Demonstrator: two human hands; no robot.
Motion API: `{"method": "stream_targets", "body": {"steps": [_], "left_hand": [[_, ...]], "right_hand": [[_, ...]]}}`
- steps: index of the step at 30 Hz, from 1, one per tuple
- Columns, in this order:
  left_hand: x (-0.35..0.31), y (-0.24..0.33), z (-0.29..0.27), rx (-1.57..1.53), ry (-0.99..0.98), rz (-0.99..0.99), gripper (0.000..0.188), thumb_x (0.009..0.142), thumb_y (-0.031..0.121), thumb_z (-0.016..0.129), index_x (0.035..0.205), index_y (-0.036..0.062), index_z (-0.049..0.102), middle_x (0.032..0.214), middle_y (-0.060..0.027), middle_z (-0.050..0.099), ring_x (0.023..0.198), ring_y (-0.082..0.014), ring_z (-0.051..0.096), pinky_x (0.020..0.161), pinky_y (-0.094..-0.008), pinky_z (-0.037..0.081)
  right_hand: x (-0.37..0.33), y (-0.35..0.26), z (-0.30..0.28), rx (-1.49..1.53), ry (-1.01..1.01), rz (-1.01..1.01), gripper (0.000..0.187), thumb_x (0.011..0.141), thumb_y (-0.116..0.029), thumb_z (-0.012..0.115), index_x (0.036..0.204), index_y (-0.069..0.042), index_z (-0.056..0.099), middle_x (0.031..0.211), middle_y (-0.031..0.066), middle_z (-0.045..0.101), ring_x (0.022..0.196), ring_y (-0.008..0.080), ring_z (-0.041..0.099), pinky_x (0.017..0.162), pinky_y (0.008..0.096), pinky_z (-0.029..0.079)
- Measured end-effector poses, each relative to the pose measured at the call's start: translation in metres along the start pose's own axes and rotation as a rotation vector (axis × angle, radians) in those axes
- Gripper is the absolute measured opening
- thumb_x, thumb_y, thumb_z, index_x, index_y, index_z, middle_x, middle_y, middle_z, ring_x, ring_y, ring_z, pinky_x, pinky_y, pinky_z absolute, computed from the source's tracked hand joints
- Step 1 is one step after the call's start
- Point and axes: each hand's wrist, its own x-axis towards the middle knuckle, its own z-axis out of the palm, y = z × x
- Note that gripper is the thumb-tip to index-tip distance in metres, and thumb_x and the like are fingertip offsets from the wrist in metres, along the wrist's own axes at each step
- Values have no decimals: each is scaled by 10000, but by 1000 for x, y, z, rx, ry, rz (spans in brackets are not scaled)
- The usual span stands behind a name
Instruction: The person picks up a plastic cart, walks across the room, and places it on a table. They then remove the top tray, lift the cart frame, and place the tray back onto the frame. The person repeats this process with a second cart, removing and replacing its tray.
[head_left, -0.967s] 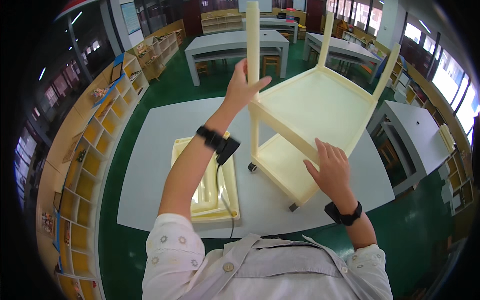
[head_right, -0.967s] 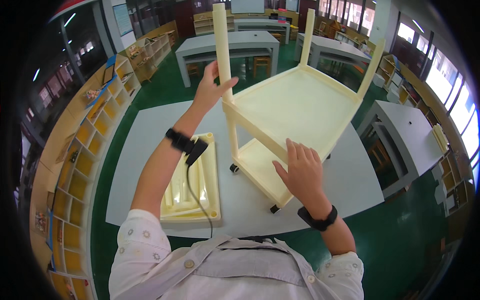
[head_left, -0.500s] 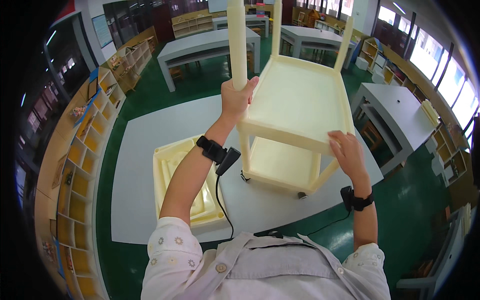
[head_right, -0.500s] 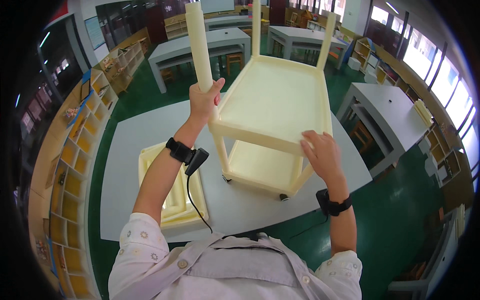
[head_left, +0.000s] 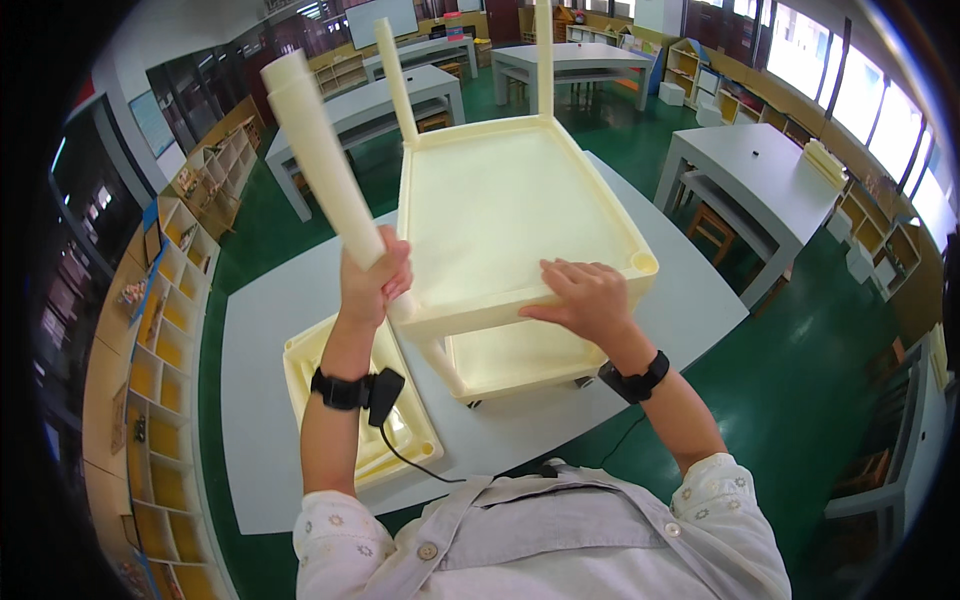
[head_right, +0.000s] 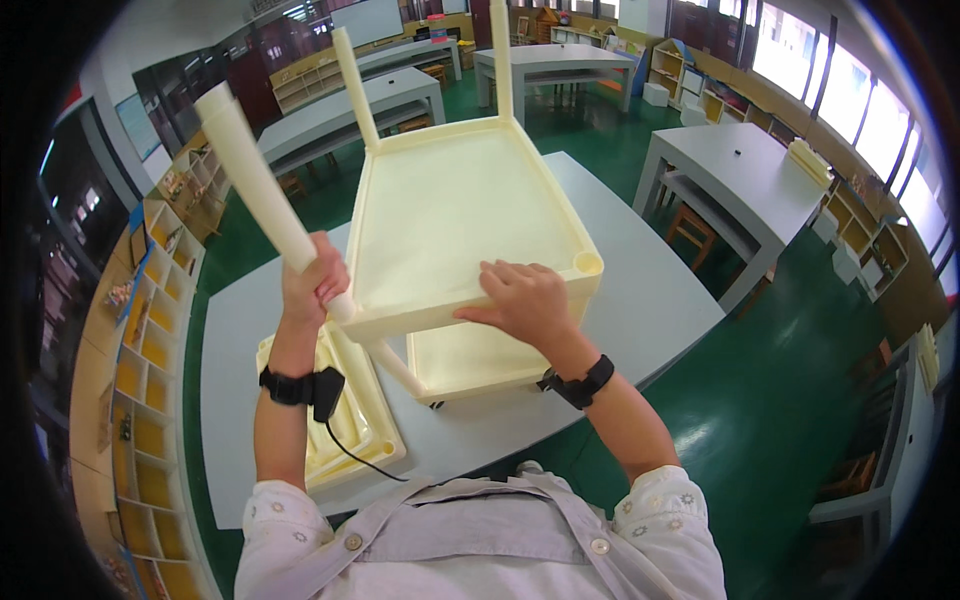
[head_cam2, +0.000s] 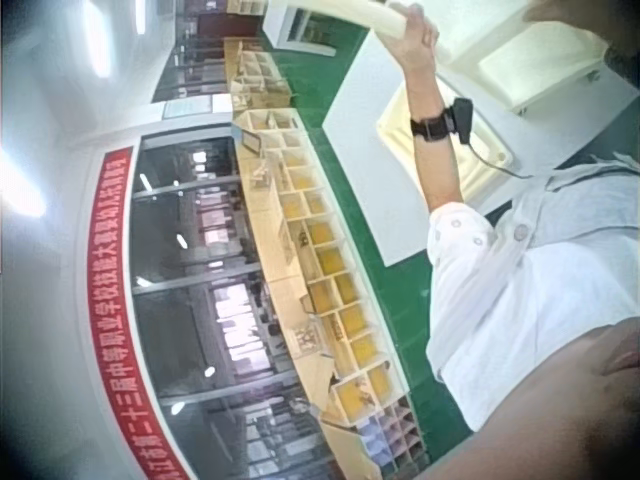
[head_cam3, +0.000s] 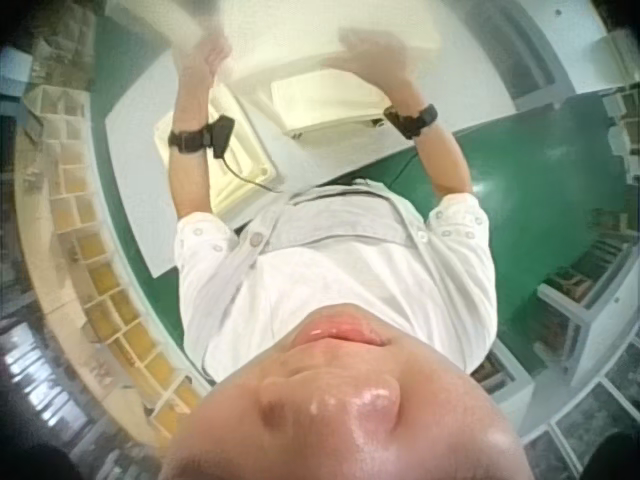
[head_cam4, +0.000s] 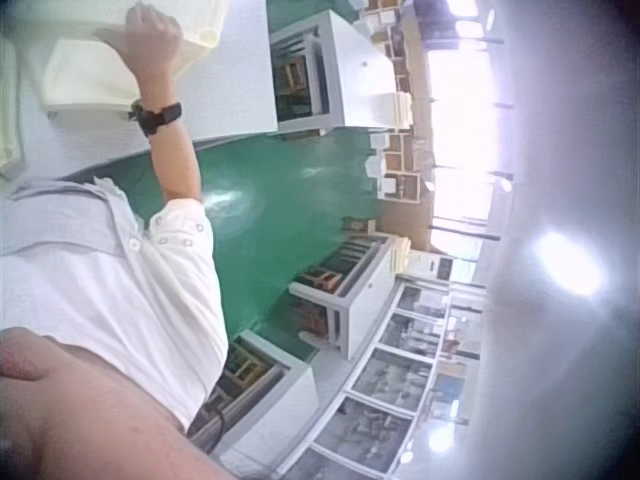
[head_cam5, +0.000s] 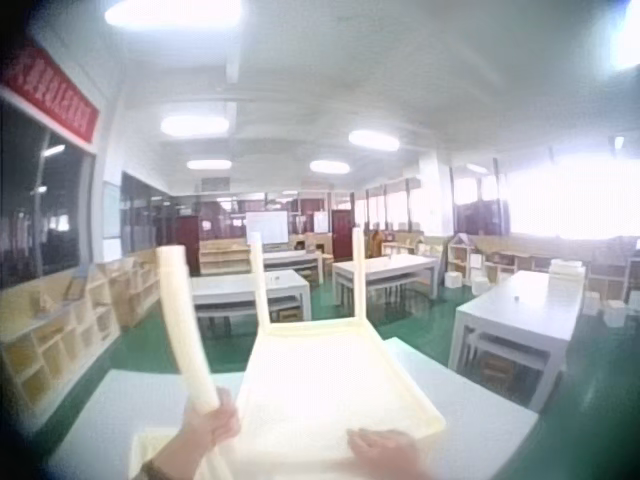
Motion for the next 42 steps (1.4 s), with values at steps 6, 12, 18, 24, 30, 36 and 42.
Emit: {"method": "stream_targets", "body": {"steps": [6, 12, 18, 24, 30, 36, 42], "left_hand": [[-22, 7, 5, 296, 370, 251, 254, 849, 115, 631, 655, 70, 475, 470, -1, 418, 373, -75, 377, 390, -225, 296], [-29, 17, -20, 159, 125, 149, 295, 848, 118, 649, 644, 86, 438, 459, 17, 384, 364, -67, 344, 386, -213, 281], [-24, 25, -32, -60, -165, -9, 321, 858, 125, 611, 635, 119, 380, 469, 29, 379, 361, -60, 340, 379, -220, 295], [-30, 27, 19, 332, 347, 211, 279, 838, 109, 642, 623, 77, 466, 476, 8, 419, 378, -68, 354, 397, -218, 300], [-21, 33, -17, -202, -404, -39, 292, 816, 38, 628, 611, 80, 425, 461, 20, 365, 363, -68, 301, 372, -222, 256], [-38, 23, 17, 182, 255, 139, 313, 831, 103, 658, 607, 73, 442, 462, 4, 407, 372, -72, 356, 377, -227, 289], [-36, 22, -4, -35, -80, 28, 274, 828, 120, 657, 644, 67, 462, 471, 5, 405, 367, -78, 334, 382, -225, 287]], "right_hand": [[3, -22, 11, 18, 108, -58, 527, 734, -604, 636, 707, -79, 603, 797, 49, 680, 647, 153, 649, 532, 256, 478], [6, -36, 10, -3, 129, -75, 521, 744, -597, 637, 662, -85, 578, 788, 42, 673, 644, 137, 640, 512, 235, 458], [7, -36, 7, 48, 133, -53, 523, 724, -600, 659, 647, -91, 569, 799, 37, 677, 656, 137, 643, 514, 235, 458], [4, -31, 1, 18, 166, -67, 534, 708, -607, 681, 637, -90, 562, 818, 44, 691, 685, 133, 661, 530, 235, 467], [3, -30, -1, 9, 163, -87, 541, 697, -614, 687, 639, -88, 575, 802, 40, 697, 702, 144, 674, 553, 236, 484], [5, -17, 8, 23, 173, -127, 550, 692, -627, 682, 674, -83, 605, 792, 39, 697, 688, 143, 674, 553, 242, 487], [2, -14, 3, 38, 141, -115, 550, 692, -627, 679, 691, -80, 624, 793, 43, 700, 683, 155, 676, 560, 244, 489]]}}
